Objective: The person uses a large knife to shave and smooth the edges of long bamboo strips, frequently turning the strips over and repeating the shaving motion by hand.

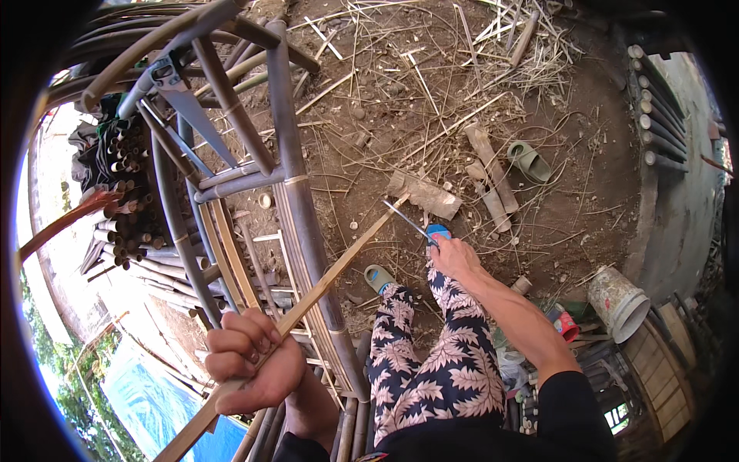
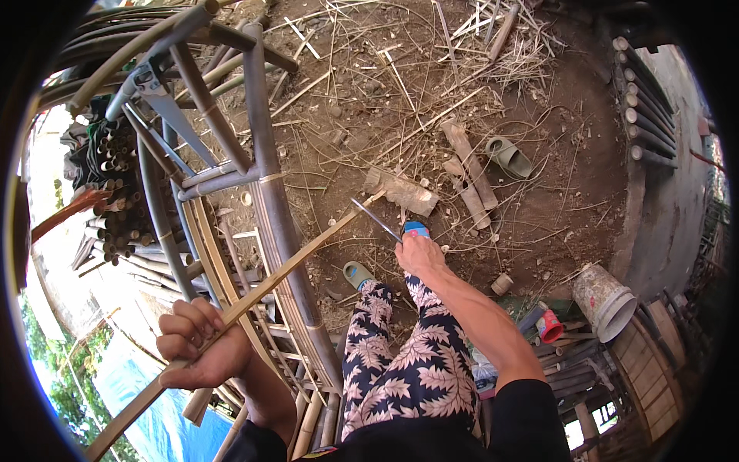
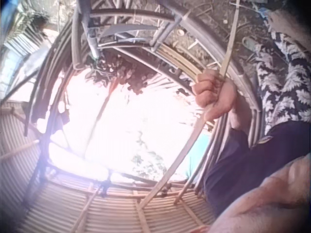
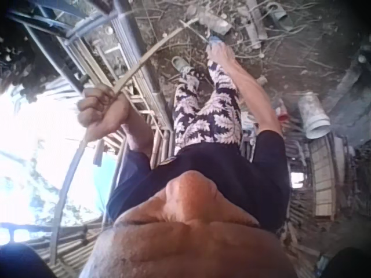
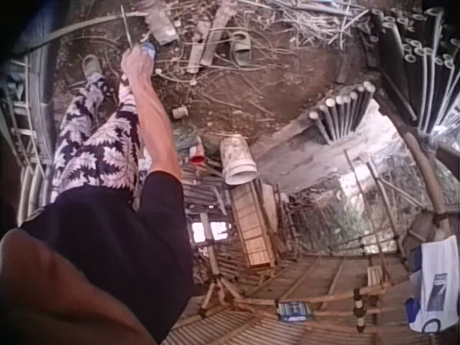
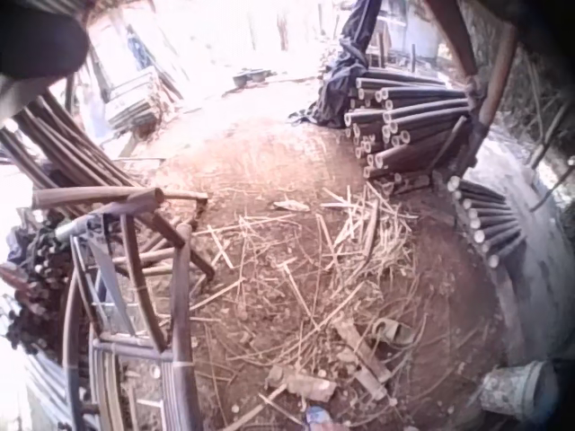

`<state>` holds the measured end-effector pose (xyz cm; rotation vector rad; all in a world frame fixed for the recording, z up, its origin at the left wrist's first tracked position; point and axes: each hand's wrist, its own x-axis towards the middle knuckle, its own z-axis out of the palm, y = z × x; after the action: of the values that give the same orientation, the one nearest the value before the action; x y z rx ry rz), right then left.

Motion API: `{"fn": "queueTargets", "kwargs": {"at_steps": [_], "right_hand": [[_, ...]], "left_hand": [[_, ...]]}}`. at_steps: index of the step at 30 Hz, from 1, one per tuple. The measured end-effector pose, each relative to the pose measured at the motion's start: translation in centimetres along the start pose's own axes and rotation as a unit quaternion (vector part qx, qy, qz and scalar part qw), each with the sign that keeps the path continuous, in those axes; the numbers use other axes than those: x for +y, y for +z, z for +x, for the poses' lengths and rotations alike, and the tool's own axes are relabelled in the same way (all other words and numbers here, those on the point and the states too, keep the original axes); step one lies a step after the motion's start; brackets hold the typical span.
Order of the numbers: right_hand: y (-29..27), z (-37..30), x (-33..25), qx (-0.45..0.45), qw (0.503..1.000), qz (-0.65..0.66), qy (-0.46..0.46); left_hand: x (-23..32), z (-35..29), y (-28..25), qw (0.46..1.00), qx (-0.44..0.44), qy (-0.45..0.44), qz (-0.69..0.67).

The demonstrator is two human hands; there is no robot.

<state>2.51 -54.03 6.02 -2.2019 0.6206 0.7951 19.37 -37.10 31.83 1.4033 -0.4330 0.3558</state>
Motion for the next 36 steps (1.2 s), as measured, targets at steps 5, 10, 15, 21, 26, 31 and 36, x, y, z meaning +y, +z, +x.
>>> {"fn": "queueTargets", "kwargs": {"at_steps": [5,10,15,21,26,31,36], "right_hand": [[7.4,6.4,2.6,0.089,0.961,0.088,-0.246],[14.1,12.1,7.0,0.050,0.993,0.057,-0.092],[12.3,11.0,6.0,0.040,0.992,0.071,-0.094],[9.8,11.5,2.6,-0.038,0.997,0.050,-0.054],[15.9,12.1,6.4,0.125,0.937,0.117,-0.306],[15.5,14.8,9.5,0.077,0.996,0.037,0.000],[13.2,7.7,0.5,-0.028,0.822,0.559,0.106]], "left_hand": [[-3.5,-3.3,-1.6,0.997,-0.018,0.000,-0.072],[-3.9,-2.9,-2.1,0.999,-0.024,-0.016,-0.035],[-4.1,-4.0,-1.8,0.997,0.000,-0.016,-0.070],[-3.6,-4.3,-3.3,0.999,0.030,0.041,-0.002],[-3.6,-4.2,-3.7,0.997,0.002,0.011,-0.072],[-3.0,-3.1,-7.5,0.996,0.004,-0.045,-0.081],[-0.8,-1.4,-7.3,0.935,0.349,-0.061,-0.019]]}}
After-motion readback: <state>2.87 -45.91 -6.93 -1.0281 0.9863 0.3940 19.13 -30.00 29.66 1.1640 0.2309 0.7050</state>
